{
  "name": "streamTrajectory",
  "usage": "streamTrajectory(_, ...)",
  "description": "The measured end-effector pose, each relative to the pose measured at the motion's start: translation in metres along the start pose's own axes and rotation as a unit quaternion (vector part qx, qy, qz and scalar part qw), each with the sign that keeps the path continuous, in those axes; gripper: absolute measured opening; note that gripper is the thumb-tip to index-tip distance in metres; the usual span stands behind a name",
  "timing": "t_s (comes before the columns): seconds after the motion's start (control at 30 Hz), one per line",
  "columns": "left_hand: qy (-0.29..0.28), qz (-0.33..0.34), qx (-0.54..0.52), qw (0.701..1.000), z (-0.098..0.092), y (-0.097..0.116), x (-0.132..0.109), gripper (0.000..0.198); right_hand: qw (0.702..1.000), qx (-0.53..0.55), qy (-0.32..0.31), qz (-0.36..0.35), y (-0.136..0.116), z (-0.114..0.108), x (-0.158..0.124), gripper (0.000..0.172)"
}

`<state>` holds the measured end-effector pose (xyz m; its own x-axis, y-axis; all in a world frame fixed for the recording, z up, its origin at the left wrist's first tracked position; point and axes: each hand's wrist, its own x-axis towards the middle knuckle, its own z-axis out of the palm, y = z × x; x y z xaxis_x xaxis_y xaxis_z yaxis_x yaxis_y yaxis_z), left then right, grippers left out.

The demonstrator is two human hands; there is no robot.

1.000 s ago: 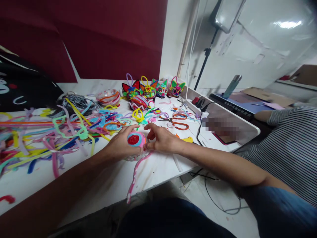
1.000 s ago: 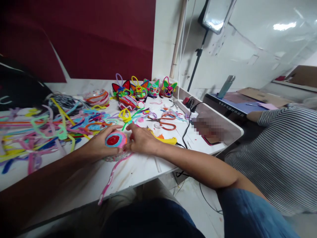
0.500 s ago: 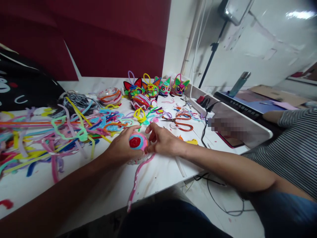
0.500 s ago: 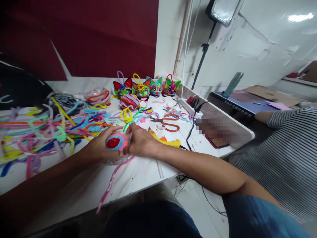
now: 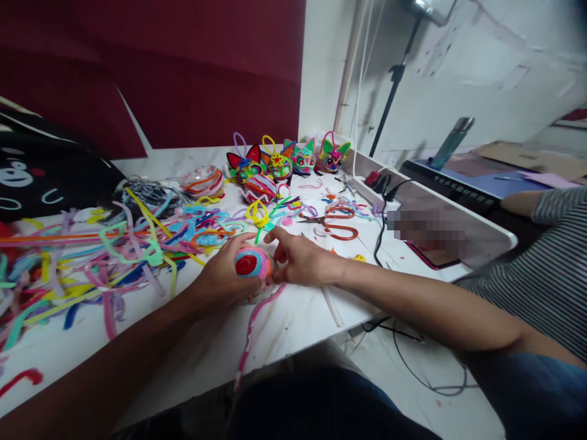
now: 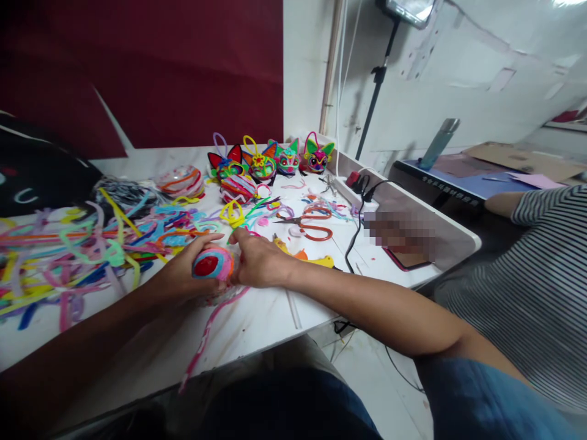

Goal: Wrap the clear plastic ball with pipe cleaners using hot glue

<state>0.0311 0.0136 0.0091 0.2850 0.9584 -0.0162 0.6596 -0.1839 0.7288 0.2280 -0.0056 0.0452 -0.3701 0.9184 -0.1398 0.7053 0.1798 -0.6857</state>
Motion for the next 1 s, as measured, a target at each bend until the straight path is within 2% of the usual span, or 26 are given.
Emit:
streamTrajectory(0.17, -0.002, -0.012, 0.011, 1.000, 0.000, 0.009, -0.002, 0.106, 1.000, -0.016, 0.012, 0.010, -0.004, 0.004, -0.001, 0.064)
streamTrajectory(0.37, -0.013, 0.042, 0.027, 0.999, -0.003, -0.004, -0.001, 0.108, 1.000, -0.009, 0.024, 0.015, -0.004, 0.005, -0.002, 0.061)
streamTrajectory(0.43, -0.052, 0.056, 0.005, 0.997, -0.009, -0.009, -0.001, 0.118, 0.999, -0.001, 0.029, 0.014, -0.002, 0.006, -0.001, 0.061)
streamTrajectory(0.53, -0.159, 0.073, -0.080, 0.981, -0.022, -0.014, -0.001, 0.133, 0.999, 0.007, 0.038, 0.008, 0.001, 0.008, 0.000, 0.060)
streamTrajectory(0.6, -0.187, 0.080, -0.104, 0.973, -0.030, -0.016, -0.001, 0.136, 0.999, 0.008, 0.043, 0.003, 0.002, 0.008, 0.001, 0.059)
streamTrajectory(0.77, -0.191, 0.091, -0.106, 0.972, -0.039, -0.022, 0.001, 0.123, 0.999, 0.005, 0.051, -0.003, 0.001, 0.009, 0.000, 0.055)
streamTrajectory(1.0, -0.192, 0.098, -0.142, 0.966, -0.038, -0.026, 0.002, 0.109, 0.998, 0.004, 0.055, 0.003, -0.001, 0.010, -0.001, 0.053)
